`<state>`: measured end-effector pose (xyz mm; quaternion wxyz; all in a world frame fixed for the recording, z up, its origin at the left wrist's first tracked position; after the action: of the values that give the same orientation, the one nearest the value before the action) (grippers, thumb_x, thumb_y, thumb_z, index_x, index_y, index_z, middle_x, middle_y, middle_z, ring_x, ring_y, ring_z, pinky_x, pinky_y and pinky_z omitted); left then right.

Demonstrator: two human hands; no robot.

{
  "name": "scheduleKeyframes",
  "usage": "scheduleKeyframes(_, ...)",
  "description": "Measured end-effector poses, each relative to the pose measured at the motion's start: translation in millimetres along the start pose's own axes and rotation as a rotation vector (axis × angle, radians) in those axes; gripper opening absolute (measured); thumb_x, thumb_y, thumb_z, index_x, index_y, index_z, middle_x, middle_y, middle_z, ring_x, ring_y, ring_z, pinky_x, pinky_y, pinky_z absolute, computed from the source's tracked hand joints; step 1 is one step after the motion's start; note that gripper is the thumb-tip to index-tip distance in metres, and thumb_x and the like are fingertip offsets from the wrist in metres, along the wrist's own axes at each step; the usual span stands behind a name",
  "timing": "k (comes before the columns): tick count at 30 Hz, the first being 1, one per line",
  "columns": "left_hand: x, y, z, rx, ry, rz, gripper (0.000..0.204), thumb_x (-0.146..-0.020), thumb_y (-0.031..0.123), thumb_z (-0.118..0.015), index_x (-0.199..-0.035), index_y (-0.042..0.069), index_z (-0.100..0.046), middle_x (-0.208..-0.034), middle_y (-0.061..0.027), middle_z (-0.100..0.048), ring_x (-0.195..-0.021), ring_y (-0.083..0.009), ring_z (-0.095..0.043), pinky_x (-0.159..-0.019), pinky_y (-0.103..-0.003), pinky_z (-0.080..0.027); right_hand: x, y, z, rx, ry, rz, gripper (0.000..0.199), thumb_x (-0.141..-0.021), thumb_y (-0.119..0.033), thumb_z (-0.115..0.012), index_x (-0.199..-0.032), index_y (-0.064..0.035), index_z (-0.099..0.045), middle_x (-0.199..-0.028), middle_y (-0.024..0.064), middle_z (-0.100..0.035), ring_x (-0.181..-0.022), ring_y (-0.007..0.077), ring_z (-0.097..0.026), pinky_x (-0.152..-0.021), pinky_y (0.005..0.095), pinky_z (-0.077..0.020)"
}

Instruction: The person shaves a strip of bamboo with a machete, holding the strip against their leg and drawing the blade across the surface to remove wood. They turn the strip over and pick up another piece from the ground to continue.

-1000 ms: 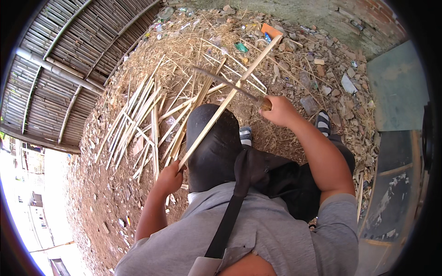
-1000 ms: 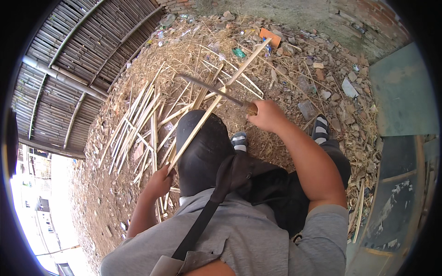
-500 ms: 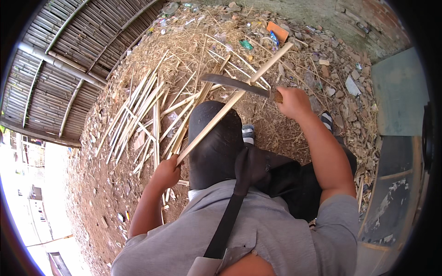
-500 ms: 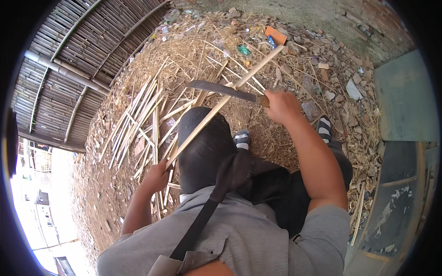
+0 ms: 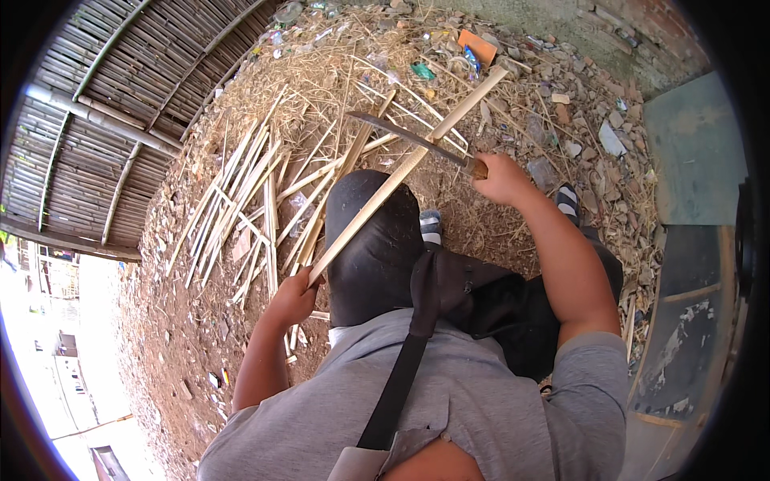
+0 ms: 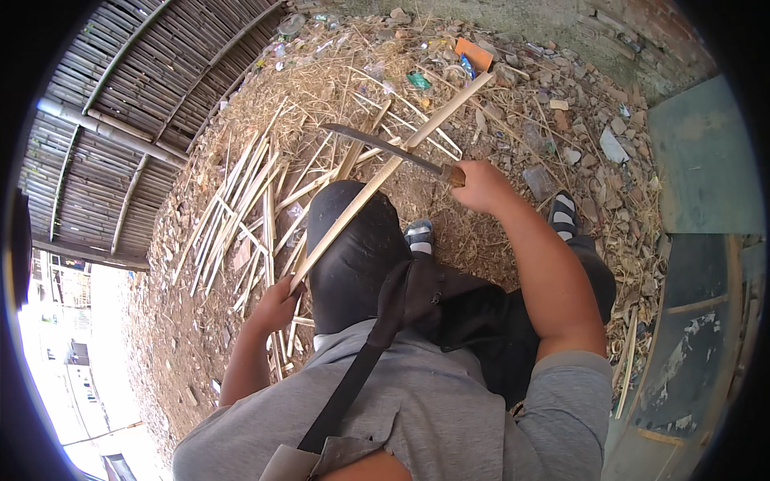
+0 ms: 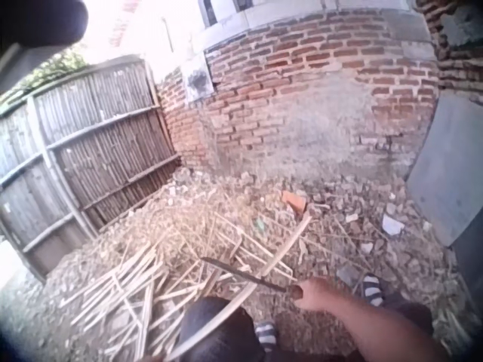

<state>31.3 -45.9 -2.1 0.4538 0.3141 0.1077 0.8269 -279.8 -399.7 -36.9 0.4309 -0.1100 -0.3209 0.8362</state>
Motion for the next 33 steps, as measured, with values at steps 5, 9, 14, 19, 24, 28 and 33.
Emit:
scheduleKeyframes(5,3,5,5,-0.108,0.038,0.001,0.021,-0.095,0.012,-0.054,-0.112,0.006,-0.064,-0.09,-0.0237,-0.069,-0.089,-0.0395,-0.069,-0.08,-0.047,-0.051,8,-8,-1,0.014,0.048,0.065,0.035,-0.078,-0.026,-0.073,-0.106,-0.0063,-0.069,-0.09,0.0199,-0.072,-0.085,0.0394,-0.07,-0.077,0.0478,-0.0552)
scheduleKeyframes(9,22,26,10,-0.131,0.06,-0.009,0.022,-0.092,0.01,-0.051,-0.109,0.004,-0.064,-0.094,-0.0282,-0.069,-0.095,-0.0466,-0.067,-0.083,-0.053,-0.051,17,-37,3,0.165,0.137,0.24,0.027,-0.078,-0.028,-0.075,-0.098,-0.0098,-0.07,-0.083,0.0156,-0.071,-0.081,0.0378,-0.07,-0.072,0.0475,-0.0548)
scheduleKeyframes(14,28,20,9,-0.114,0.055,0.017,0.022,-0.091,0.009,-0.049,-0.109,0.003,-0.062,-0.094,-0.0301,-0.069,-0.094,-0.0498,-0.066,-0.085,-0.056,-0.051,29,-80,-8,0.325,0.061,0.541,0.022,-0.079,-0.024,-0.072,-0.099,-0.0165,-0.069,-0.079,0.0113,-0.07,-0.078,0.0356,-0.071,-0.076,0.0499,-0.0549)
scheduleKeyframes(19,27,-17,20,-0.179,0.124,0.04,0.021,-0.093,0.008,-0.05,-0.112,0.003,-0.056,-0.092,-0.0302,-0.068,-0.091,-0.0517,-0.065,-0.081,-0.059,-0.049,-8,62,31,0.119,0.25,-0.306,0.027,-0.09,-0.02,-0.067,-0.115,-0.0116,-0.07,-0.089,0.0128,-0.072,-0.081,0.0293,-0.069,-0.075,0.0452,-0.0535)
scheduleKeyframes(24,34,-15,23,-0.164,0.138,0.076,0.018,-0.093,0.007,-0.048,-0.107,0.001,-0.057,-0.092,-0.0322,-0.067,-0.092,-0.053,-0.064,-0.081,-0.058,-0.048,-13,93,60,0.031,0.373,-0.42,0.034,-0.091,-0.021,-0.066,-0.123,-0.0101,-0.068,-0.09,0.0157,-0.071,-0.081,0.031,-0.069,-0.074,0.0449,-0.0537)
scheduleKeyframes(28,31,-4,21,-0.059,0.139,0.062,0.02,-0.093,0.007,-0.048,-0.107,0.001,-0.061,-0.093,-0.0315,-0.067,-0.094,-0.0513,-0.064,-0.082,-0.056,-0.049,0,18,56,0.024,0.327,-0.236,0.03,-0.09,-0.023,-0.068,-0.117,-0.0098,-0.068,-0.084,0.0118,-0.07,-0.073,0.0274,-0.068,-0.067,0.0424,-0.0528)
scheduleKeyframes(33,19,9,19,-0.093,0.089,0.016,0.024,-0.093,0.007,-0.048,-0.11,0.002,-0.063,-0.095,-0.0292,-0.069,-0.096,-0.0478,-0.066,-0.084,-0.052,-0.051,16,-49,33,0.181,0.247,0.211,0.021,-0.082,-0.023,-0.074,-0.098,-0.0122,-0.067,-0.081,0.0108,-0.07,-0.072,0.0326,-0.069,-0.068,0.0445,-0.0535)
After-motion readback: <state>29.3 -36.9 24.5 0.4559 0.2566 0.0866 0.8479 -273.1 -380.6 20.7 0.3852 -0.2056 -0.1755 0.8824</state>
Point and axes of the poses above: each hand's wrist, its own x-axis away from the middle knuckle, its own z-axis out of the back of the hand, y = z × x, the point moved 3 cm from there along -x, towards the middle knuckle
